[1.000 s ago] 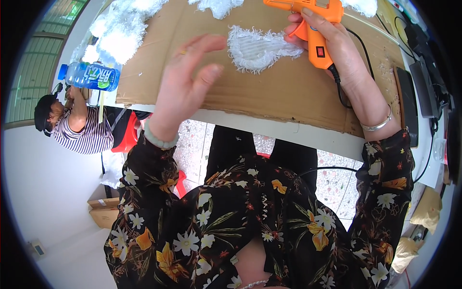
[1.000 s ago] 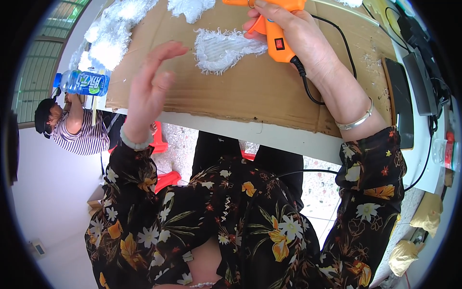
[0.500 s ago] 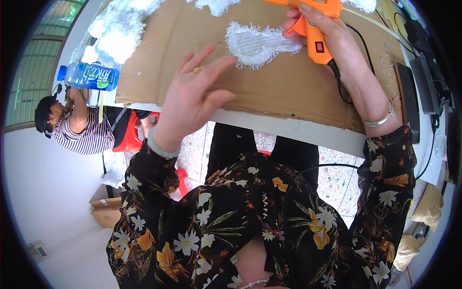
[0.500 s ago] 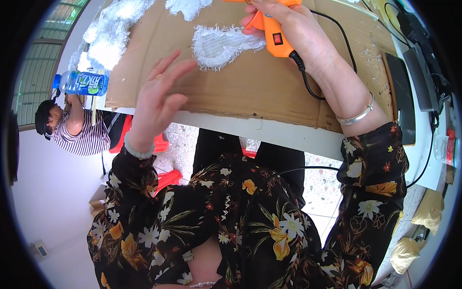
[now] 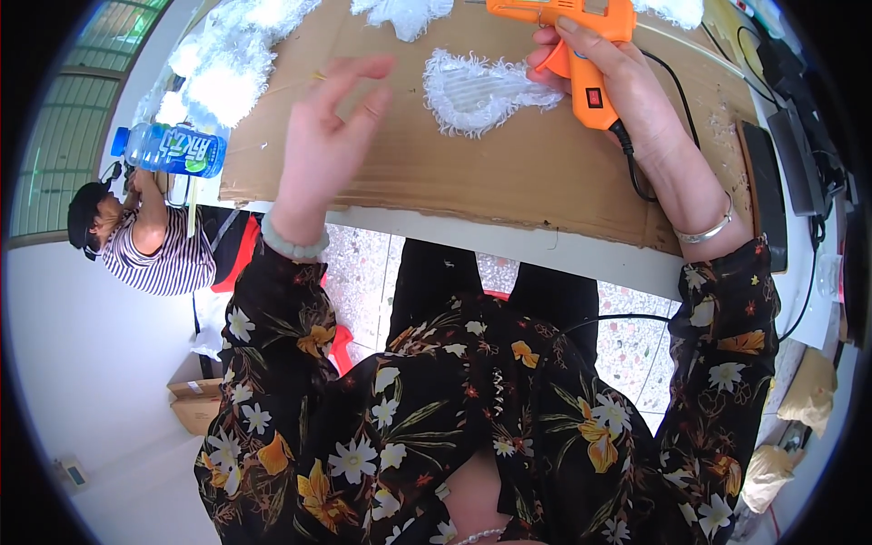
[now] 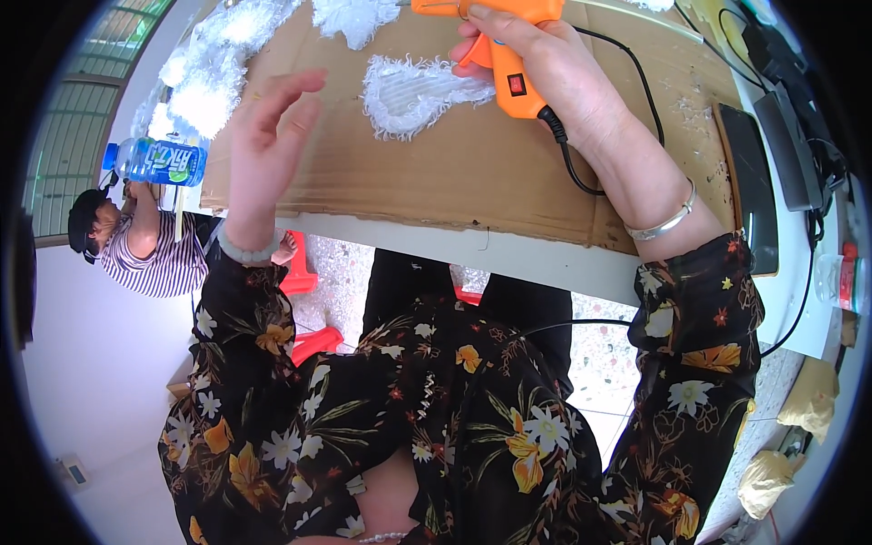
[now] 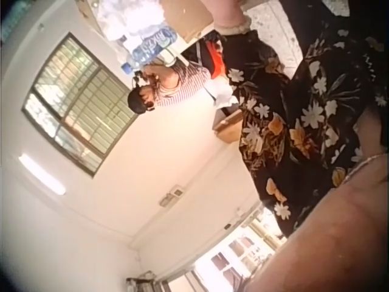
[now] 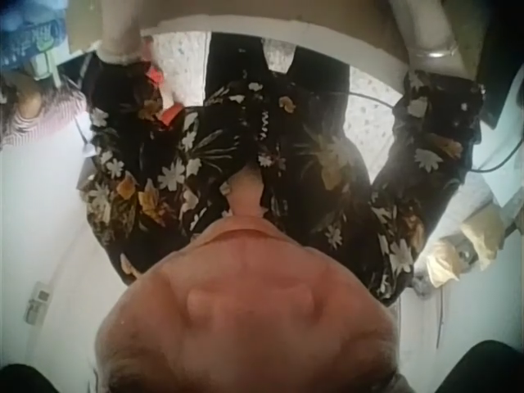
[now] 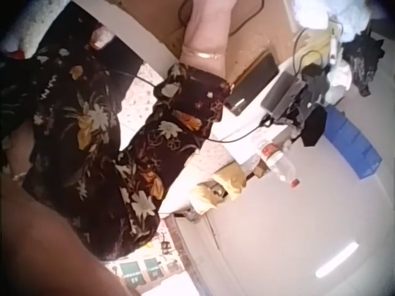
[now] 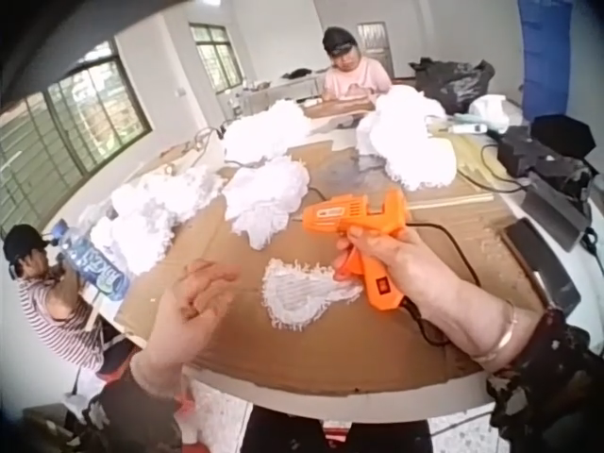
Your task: Applying glue to a fabric piece and attaching white fluffy material to create a toy component.
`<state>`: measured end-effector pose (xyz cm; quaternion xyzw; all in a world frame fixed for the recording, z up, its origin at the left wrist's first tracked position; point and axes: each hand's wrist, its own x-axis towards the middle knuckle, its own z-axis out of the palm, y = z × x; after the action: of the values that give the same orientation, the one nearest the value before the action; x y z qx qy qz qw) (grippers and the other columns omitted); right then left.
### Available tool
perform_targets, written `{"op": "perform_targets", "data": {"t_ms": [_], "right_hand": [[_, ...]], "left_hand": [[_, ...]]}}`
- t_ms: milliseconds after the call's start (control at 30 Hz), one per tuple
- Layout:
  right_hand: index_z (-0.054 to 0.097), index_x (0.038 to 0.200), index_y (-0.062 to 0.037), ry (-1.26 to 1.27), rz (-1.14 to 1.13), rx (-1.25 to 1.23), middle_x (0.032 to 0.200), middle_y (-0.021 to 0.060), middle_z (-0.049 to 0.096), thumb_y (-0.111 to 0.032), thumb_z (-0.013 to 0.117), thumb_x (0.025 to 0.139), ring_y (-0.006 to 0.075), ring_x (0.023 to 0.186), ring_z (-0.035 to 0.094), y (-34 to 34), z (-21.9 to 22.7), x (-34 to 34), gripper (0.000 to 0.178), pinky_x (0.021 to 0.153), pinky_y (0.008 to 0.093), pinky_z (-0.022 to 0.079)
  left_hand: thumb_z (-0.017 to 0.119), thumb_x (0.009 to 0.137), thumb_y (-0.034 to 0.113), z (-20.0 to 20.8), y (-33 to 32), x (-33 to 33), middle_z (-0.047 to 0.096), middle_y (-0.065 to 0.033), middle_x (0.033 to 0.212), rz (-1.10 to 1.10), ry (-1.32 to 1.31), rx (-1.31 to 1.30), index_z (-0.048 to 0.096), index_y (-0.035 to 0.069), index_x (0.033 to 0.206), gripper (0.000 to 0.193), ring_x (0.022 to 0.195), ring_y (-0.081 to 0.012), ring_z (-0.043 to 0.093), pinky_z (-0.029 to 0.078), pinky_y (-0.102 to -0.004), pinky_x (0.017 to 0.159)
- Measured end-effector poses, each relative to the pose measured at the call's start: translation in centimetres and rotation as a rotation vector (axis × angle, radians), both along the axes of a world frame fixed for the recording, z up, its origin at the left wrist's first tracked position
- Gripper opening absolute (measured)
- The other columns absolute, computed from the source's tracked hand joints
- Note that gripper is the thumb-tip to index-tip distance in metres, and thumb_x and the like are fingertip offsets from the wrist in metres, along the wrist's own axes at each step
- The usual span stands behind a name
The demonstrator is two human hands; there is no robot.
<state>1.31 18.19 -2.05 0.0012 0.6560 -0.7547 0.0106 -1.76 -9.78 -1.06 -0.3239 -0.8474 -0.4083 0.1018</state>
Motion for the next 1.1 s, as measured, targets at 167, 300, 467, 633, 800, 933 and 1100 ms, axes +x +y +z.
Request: {"op": "perform_targets", "data": {"t_ms": [167, 300, 467, 633, 800, 933, 1100], "right_hand": [[0.058, 0.112, 0.0004, -0.009, 0.014, -0.037, 0.093, 0.0105, 0.067, -0.030, 0.052, 0.094, 0.0164, 0.089, 0.064, 0.1, 0.1, 0.0, 0.036, 0.082, 0.0280, 0.050], [0.058, 0.112, 0.0007, 0.009, 0.004, -0.012, 0.093, 0.0109, 0.067, -0.030, 0.052, 0.094, 0.0166, 0.089, 0.064, 0.2, 0.2, 0.0, 0.036, 0.082, 0.0277, 0.050], [0.059, 0.111, 0.0006, -0.006, 0.014, 0.011, 0.093, 0.0115, 0.067, -0.030, 0.052, 0.094, 0.0166, 0.089, 0.064, 0.3, -0.3, -0.2, 0.036, 0.082, 0.0273, 0.050], [0.058, 0.111, 0.0006, 0.052, 0.039, -0.020, 0.093, 0.0110, 0.067, -0.031, 0.052, 0.094, 0.0169, 0.089, 0.064, 0.6, -0.5, -0.2, 0.036, 0.081, 0.0284, 0.051], [0.057, 0.112, 0.0008, 0.038, -0.017, -0.055, 0.097, 0.0104, 0.065, -0.030, 0.053, 0.093, 0.0175, 0.088, 0.064, 0.2, 0.4, 0.6, 0.037, 0.082, 0.0301, 0.052], [0.058, 0.104, -0.0004, -0.048, 0.066, -0.234, 0.092, 0.0090, 0.063, -0.023, 0.055, 0.094, 0.0202, 0.075, 0.065, 1.2, 1.9, 0.7, 0.025, 0.071, 0.0321, 0.054], [0.057, 0.111, 0.0012, 0.077, 0.239, 0.024, 0.093, 0.0090, 0.063, -0.034, 0.057, 0.090, 0.0180, 0.080, 0.064, 2.4, 2.5, 1.2, 0.041, 0.068, 0.0314, 0.056]], "left_hand": [[0.068, 0.081, 0.022, -0.4, 2.0, 1.3, 0.063, -0.0116, 0.112, -0.070, 0.422, -0.481, 0.066, 0.007, 0.104, 0.027, 0.113, -0.0329, 0.052, 0.041, -0.0414, 0.095], [0.069, 0.081, 0.025, -0.3, 2.5, -0.1, 0.061, -0.0125, 0.118, -0.134, 0.339, -0.423, 0.069, 0.007, 0.097, 0.024, 0.120, -0.0357, 0.048, 0.039, -0.0432, 0.098], [0.068, 0.082, 0.028, -0.7, 1.5, -2.1, 0.061, -0.0132, 0.120, -0.069, 0.126, -0.087, 0.070, 0.006, 0.094, 0.024, 0.121, -0.0365, 0.048, 0.037, -0.0432, 0.101], [0.066, 0.085, 0.026, -1.4, 2.1, -2.0, 0.061, -0.0139, 0.119, -0.091, 0.315, -0.413, 0.069, 0.004, 0.097, 0.025, 0.122, -0.0331, 0.048, 0.037, -0.0420, 0.102], [0.067, 0.085, 0.020, -0.5, 1.1, -3.9, 0.064, -0.0099, 0.115, 0.001, -0.006, 0.089, 0.068, 0.005, 0.097, 0.020, 0.114, -0.0239, 0.055, 0.042, -0.0322, 0.095], [0.065, 0.085, 0.014, -1.9, 0.1, -4.2, 0.067, -0.0072, 0.105, 0.101, -0.068, 0.128, 0.068, 0.005, 0.098, 0.015, 0.103, -0.0171, 0.061, 0.046, -0.0267, 0.087], [0.063, 0.085, 0.012, -1.9, 0.4, -3.6, 0.067, -0.0014, 0.078, 0.212, -0.111, 0.057, 0.068, 0.006, 0.098, 0.015, 0.069, -0.0084, 0.059, 0.047, -0.0231, 0.063]]}}
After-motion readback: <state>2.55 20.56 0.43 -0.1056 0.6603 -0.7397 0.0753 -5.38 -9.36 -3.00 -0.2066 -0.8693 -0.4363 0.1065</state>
